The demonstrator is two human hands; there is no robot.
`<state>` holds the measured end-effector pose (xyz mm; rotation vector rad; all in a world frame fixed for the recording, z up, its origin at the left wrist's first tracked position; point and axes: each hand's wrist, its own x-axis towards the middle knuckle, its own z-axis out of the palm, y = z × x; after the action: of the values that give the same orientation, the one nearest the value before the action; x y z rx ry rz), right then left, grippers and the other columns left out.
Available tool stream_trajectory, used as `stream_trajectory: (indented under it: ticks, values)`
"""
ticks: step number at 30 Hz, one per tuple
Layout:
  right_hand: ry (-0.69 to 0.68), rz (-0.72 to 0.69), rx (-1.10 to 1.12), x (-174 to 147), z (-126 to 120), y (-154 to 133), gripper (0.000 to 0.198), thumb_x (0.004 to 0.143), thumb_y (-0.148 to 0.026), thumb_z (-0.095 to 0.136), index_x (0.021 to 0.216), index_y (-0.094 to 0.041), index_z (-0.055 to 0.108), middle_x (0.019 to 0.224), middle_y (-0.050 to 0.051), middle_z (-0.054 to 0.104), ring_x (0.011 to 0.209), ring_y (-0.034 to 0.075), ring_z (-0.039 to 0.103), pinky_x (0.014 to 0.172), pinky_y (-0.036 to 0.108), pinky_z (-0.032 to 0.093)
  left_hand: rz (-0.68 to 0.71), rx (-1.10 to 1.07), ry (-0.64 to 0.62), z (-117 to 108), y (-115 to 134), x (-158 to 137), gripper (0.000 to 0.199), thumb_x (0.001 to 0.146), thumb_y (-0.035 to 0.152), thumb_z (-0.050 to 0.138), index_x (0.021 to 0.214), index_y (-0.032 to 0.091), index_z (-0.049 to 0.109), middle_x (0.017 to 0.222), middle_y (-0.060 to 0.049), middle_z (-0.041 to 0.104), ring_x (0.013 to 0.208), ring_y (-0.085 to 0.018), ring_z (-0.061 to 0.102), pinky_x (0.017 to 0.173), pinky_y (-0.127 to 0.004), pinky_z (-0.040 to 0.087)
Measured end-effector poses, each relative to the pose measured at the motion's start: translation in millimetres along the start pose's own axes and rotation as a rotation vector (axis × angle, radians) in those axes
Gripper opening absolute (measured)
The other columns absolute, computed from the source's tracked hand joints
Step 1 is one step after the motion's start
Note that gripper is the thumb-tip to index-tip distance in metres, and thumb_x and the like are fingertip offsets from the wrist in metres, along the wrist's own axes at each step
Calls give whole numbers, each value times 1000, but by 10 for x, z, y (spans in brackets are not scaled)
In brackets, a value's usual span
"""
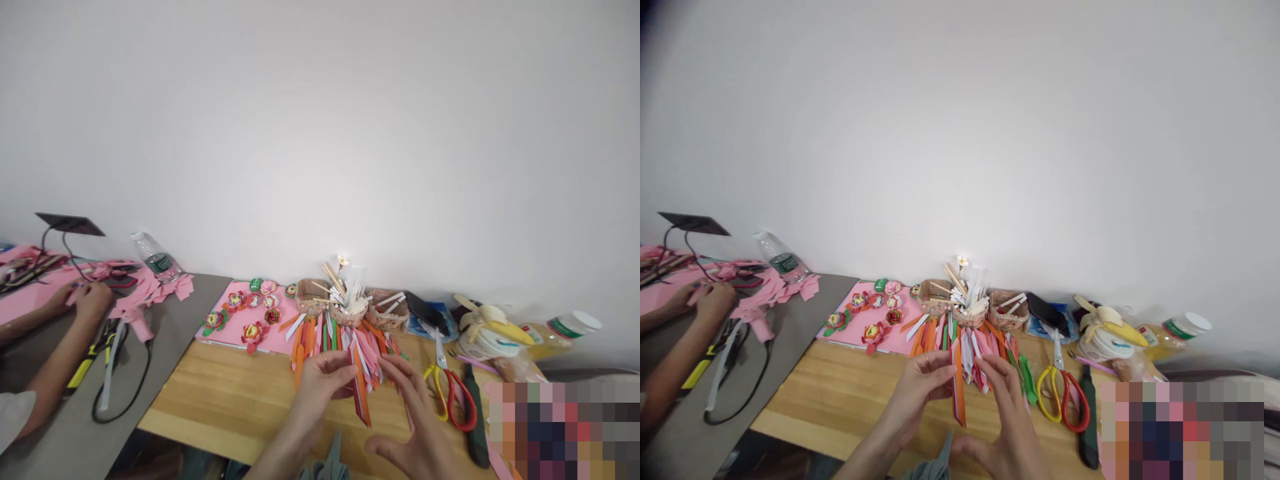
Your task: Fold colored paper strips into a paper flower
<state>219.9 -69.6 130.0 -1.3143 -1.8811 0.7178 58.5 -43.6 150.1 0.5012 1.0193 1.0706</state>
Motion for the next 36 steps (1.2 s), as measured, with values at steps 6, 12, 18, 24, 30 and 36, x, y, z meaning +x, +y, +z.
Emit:
stream_trajectory:
  ticks: [6,12,18,24,30,36]
  values:
    - [-352,-126,-233,99,-80,-158,113,52,-21,77,141,-25,7,147,14,13,133,32,17,102,50,28,-10,73,-69,1,17,-73,32,57,30,75,84,13,69,76,-6,67,63,-12,56,52,-21,46]
    - [-394,-32,-259,134,-37,-174,105,52,-23,76,139,-16,18,144,17,22,132,31,20,103,45,28,-76,76,-83,-18,0,-105,50,48,34,79,90,11,65,72,-9,68,72,-20,62,51,-23,45]
    - [-458,34,-252,129,-71,-243,108,51,-28,78,140,-18,17,146,17,15,133,30,18,102,44,29,-77,78,-115,-33,3,-118,55,46,37,80,93,12,67,68,-7,66,68,-18,61,53,-23,44]
    - [-394,-66,-218,148,7,-155,111,52,-29,78,142,-23,12,147,15,16,130,32,25,100,44,32,-26,122,-174,-7,-10,-147,49,57,40,73,97,13,68,73,-7,66,67,-16,58,54,-22,43]
    - [-247,-117,-223,127,106,-46,108,52,-31,78,141,-27,16,144,14,24,127,34,29,96,48,35,140,177,-239,24,-39,-140,38,65,32,67,99,15,68,69,-3,65,62,-12,53,60,-22,42]
    - [-31,167,244,196,-3,-40,53,80,-42,50,130,-24,43,104,9,56,93,22,56,73,30,48,32,173,-246,-24,5,-167,48,61,36,68,103,14,61,71,-6,67,70,-17,60,63,-26,43]
